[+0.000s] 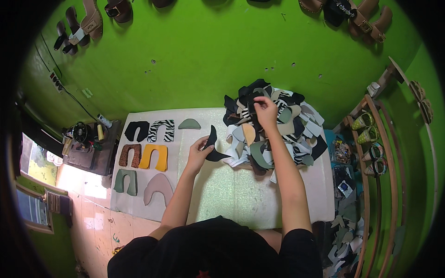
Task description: Organizing and sorting cut shoe upper components on a work table.
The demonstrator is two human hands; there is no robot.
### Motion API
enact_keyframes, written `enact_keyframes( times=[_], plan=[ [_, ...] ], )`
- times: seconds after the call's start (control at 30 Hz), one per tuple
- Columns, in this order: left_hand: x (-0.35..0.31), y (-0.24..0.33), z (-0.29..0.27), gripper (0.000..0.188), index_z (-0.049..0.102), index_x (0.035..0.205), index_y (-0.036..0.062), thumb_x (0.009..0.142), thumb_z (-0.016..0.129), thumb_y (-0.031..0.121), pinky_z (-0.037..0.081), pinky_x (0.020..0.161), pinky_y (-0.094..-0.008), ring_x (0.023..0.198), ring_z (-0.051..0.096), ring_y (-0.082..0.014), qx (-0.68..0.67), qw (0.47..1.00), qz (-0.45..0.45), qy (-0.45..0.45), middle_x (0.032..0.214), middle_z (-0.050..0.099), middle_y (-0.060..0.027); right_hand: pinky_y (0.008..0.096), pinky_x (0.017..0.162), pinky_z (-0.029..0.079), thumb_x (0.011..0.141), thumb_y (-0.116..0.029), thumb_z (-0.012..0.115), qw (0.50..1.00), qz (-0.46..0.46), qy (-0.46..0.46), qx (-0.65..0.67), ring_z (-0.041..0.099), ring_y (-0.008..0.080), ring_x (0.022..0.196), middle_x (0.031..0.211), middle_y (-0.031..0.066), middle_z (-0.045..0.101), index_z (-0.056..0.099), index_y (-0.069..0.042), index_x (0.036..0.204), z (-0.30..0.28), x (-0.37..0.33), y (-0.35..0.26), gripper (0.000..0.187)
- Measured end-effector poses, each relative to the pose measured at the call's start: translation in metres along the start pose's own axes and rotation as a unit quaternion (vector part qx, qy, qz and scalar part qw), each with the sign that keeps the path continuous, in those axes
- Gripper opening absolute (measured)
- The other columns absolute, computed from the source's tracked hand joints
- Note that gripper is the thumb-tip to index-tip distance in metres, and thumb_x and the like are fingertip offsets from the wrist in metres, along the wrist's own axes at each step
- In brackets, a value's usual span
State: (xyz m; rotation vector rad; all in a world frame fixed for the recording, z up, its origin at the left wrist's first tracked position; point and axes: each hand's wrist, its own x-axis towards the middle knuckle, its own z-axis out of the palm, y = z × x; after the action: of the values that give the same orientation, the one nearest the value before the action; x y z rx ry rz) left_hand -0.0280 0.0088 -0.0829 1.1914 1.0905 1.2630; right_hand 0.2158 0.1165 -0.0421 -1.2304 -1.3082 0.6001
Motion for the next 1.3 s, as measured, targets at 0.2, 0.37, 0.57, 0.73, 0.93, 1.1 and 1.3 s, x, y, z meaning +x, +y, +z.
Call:
enact_keyframes(
  times=[0.2, 0.37, 0.57, 0.73, 0.93, 1.1, 1.3],
  plan=[
    [-0.007, 0.003, -0.008, 0.015, 0.052, 0.083, 0.0000, 0.075, 0.064, 0.002, 0.048, 0.060, -0.0216, 0.064, 0.058, -0.0110, -0.116, 0.988, -0.097, 0.039, 0.076, 0.059, -0.0065, 0.0210, 0.075, 0.042, 0.072, 0.010, 0.051, 0.984, -0.038, 0.097, 0.143, 0.053, 0.0100, 0.083, 0.093, 0.0064, 0.055, 0.054, 0.003, 0.095, -0.039, 0.009, -0.038, 0.024],
    [-0.010, 0.001, -0.013, 0.010, 0.052, 0.082, 0.0017, 0.077, 0.061, 0.002, 0.048, 0.060, -0.0222, 0.065, 0.057, -0.0095, -0.206, 0.973, -0.096, 0.024, 0.075, 0.058, -0.0047, 0.0183, 0.067, 0.041, 0.074, 0.007, 0.052, 0.974, -0.037, 0.107, 0.197, 0.051, 0.0069, 0.075, 0.089, 0.0030, 0.055, 0.055, 0.002, 0.095, -0.059, 0.014, -0.069, 0.022],
    [-0.016, 0.020, -0.005, 0.009, 0.048, 0.089, -0.0004, 0.083, 0.052, 0.005, 0.050, 0.072, -0.0280, 0.083, 0.060, -0.0187, -0.227, 0.972, -0.069, -0.001, 0.087, 0.059, -0.0122, 0.0136, 0.046, 0.029, 0.075, 0.003, 0.053, 0.962, -0.035, 0.011, 0.271, 0.043, 0.0006, 0.059, 0.081, -0.0012, 0.054, 0.057, -0.001, 0.093, -0.052, -0.004, -0.106, 0.019],
    [-0.018, 0.040, -0.007, 0.019, 0.046, 0.102, -0.0044, 0.086, 0.047, 0.005, 0.050, 0.075, -0.0312, 0.086, 0.060, -0.0223, -0.166, 0.984, -0.051, -0.034, 0.096, 0.059, -0.0170, 0.0146, 0.051, 0.037, 0.074, 0.003, 0.051, 0.943, -0.012, -0.151, 0.297, 0.049, 0.0042, 0.061, 0.084, 0.0018, 0.056, 0.057, 0.001, 0.092, -0.036, -0.028, -0.139, 0.019],
    [-0.020, 0.051, -0.008, 0.026, 0.046, 0.110, -0.0042, 0.087, 0.044, 0.007, 0.049, 0.080, -0.0322, 0.090, 0.059, -0.0228, -0.259, 0.962, -0.037, -0.082, 0.100, 0.058, -0.0159, 0.0213, 0.069, 0.045, 0.073, 0.008, 0.049, 0.845, 0.010, -0.294, 0.446, 0.055, 0.0099, 0.074, 0.086, 0.0047, 0.057, 0.053, 0.002, 0.090, -0.027, -0.068, -0.179, 0.018],
    [-0.029, 0.046, -0.014, 0.043, 0.044, 0.116, -0.0017, 0.091, 0.035, 0.032, 0.047, 0.081, -0.0350, 0.091, 0.055, -0.0231, -0.437, 0.864, -0.072, -0.240, 0.104, 0.056, -0.0120, 0.0188, 0.063, 0.042, 0.071, 0.005, 0.060, 0.932, -0.017, -0.270, 0.242, 0.051, 0.0056, 0.071, 0.084, 0.0008, 0.056, 0.060, 0.000, 0.086, -0.005, -0.087, -0.150, 0.015],
    [-0.045, 0.056, -0.017, 0.078, 0.039, 0.121, -0.0026, 0.083, 0.019, 0.062, 0.043, 0.086, -0.0455, 0.095, 0.055, -0.0282, -0.516, 0.821, -0.092, -0.229, 0.108, 0.053, -0.0162, 0.0189, 0.063, 0.042, 0.071, 0.005, 0.060, 0.956, 0.059, -0.225, 0.177, 0.051, 0.0057, 0.071, 0.082, 0.0008, 0.057, 0.060, 0.000, 0.085, -0.012, -0.116, -0.105, 0.015]
  ],
)
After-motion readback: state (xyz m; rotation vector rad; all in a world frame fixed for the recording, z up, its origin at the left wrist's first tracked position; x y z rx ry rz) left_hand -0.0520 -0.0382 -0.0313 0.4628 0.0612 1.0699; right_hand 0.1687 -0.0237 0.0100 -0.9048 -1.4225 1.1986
